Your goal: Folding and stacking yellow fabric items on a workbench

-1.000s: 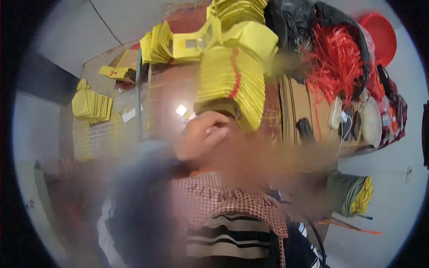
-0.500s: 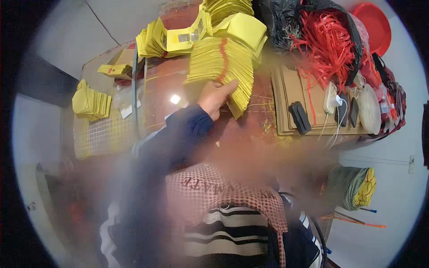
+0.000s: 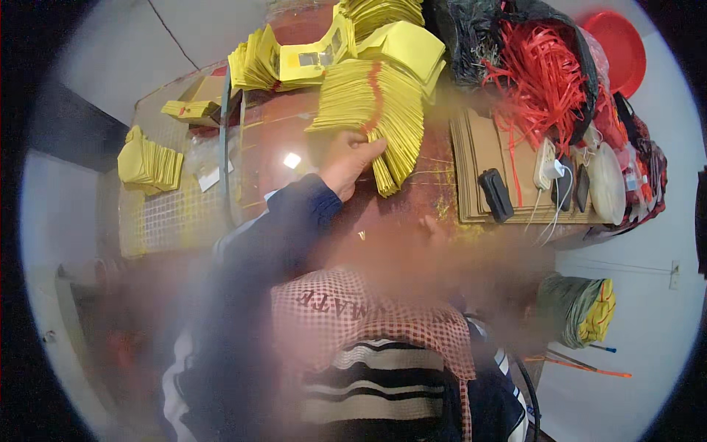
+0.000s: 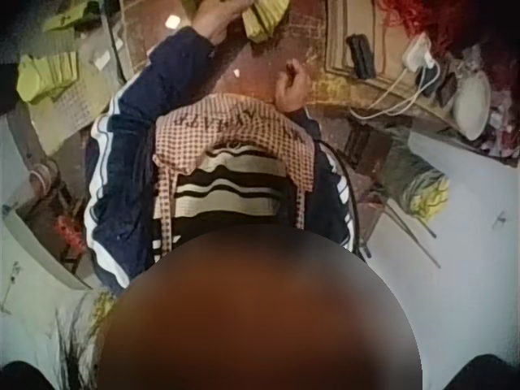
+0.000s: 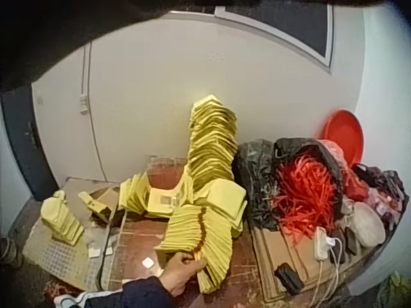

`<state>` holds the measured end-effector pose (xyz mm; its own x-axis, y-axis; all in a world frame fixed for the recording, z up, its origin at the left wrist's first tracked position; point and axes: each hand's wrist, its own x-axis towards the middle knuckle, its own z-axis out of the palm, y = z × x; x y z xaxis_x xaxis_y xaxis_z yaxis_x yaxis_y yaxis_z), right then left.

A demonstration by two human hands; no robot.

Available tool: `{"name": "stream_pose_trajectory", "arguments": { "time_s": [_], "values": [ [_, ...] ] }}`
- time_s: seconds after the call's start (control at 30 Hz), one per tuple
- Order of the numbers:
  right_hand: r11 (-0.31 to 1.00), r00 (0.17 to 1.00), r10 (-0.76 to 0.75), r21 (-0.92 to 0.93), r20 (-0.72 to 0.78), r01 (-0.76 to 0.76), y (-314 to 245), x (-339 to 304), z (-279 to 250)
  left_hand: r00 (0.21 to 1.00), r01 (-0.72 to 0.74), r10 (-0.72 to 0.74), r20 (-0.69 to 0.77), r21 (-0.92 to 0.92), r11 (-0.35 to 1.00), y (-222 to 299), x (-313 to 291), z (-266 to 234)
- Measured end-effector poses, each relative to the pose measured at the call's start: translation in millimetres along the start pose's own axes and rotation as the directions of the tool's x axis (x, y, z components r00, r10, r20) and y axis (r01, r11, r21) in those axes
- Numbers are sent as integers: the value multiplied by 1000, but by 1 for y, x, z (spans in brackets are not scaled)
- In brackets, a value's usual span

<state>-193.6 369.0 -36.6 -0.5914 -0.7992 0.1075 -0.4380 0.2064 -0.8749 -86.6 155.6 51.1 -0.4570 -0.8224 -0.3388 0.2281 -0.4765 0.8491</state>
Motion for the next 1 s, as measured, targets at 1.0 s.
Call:
{"name": "stream_pose_trajectory", "arguments": {
  "time_s": [1.0],
  "values": [
    [933,902,-241,-170,357,317,-141,70,29,974,-226,205,97,363,904,-13,-27,-31]
  ]
}}
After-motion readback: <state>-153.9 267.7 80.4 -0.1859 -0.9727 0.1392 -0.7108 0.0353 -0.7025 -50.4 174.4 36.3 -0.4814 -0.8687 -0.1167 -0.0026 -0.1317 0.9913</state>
